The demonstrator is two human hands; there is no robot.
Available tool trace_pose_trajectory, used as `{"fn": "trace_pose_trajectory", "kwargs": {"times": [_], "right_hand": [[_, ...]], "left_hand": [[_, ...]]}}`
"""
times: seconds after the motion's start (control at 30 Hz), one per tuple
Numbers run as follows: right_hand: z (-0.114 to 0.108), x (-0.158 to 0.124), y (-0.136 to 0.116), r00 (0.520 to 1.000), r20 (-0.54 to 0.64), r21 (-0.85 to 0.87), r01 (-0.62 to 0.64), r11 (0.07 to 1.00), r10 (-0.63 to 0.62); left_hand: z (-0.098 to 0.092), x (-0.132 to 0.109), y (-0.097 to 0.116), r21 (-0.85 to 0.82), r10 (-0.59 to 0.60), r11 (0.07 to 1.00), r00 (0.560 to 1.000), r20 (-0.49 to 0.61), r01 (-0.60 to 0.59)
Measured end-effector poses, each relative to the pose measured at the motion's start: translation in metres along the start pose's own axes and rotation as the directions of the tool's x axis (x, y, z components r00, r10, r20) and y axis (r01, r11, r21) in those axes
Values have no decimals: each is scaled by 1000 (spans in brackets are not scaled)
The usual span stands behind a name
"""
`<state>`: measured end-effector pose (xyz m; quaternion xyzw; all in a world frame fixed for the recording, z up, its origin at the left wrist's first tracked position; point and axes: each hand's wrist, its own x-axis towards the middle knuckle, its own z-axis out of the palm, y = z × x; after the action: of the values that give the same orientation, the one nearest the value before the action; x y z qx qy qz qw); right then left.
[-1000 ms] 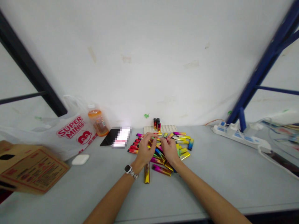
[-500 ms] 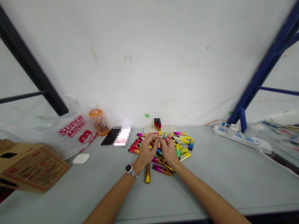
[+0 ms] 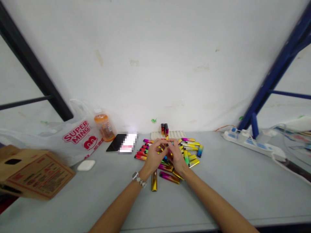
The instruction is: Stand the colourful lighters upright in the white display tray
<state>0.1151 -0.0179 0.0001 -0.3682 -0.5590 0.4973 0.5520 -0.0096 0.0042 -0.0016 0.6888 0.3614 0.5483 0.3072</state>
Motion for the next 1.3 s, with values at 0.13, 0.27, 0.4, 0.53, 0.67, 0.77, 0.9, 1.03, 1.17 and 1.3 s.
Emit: {"fn": "trace_pose_trajectory", "kwargs": {"times": [0.13,0.27,0.4,0.53,0.67,0.77,0.9,1.03,1.17,1.3], "right_hand": [[-5,7,-1,999,-14,-141,44,989,-47],[-16,21,5,986,-142,-222,54,974,-87],[-27,29,11,981,-187,-244,-1,970,-46],[-33,31,14,981,-188,-276,-6,961,-48],[-33,32,17,986,-165,-292,-17,956,-33],[-33,33,20,986,-165,-288,-24,957,-25],[-37,36,22,986,-161,-302,-16,953,-34],[-41,40,26,986,-157,-337,-9,942,-47],[-43,41,28,989,-143,-368,-15,930,-41],[-43,39,26,988,-143,-388,-8,922,-52]], "left_hand": [[-6,13,-9,-103,-68,992,998,-4,67],[-23,42,-22,-92,-78,993,994,-76,71],[-34,76,-45,80,-41,996,995,-96,49],[-32,101,-68,148,-7,989,1000,-18,9],[-25,110,-79,183,-6,983,999,51,-3],[-23,113,-82,215,-6,976,997,80,-11],[-23,115,-85,312,37,948,997,64,-56],[-24,113,-84,364,56,927,993,108,-92],[-26,109,-80,457,90,875,980,179,-163],[-31,102,-70,623,115,748,969,221,-230]]}}
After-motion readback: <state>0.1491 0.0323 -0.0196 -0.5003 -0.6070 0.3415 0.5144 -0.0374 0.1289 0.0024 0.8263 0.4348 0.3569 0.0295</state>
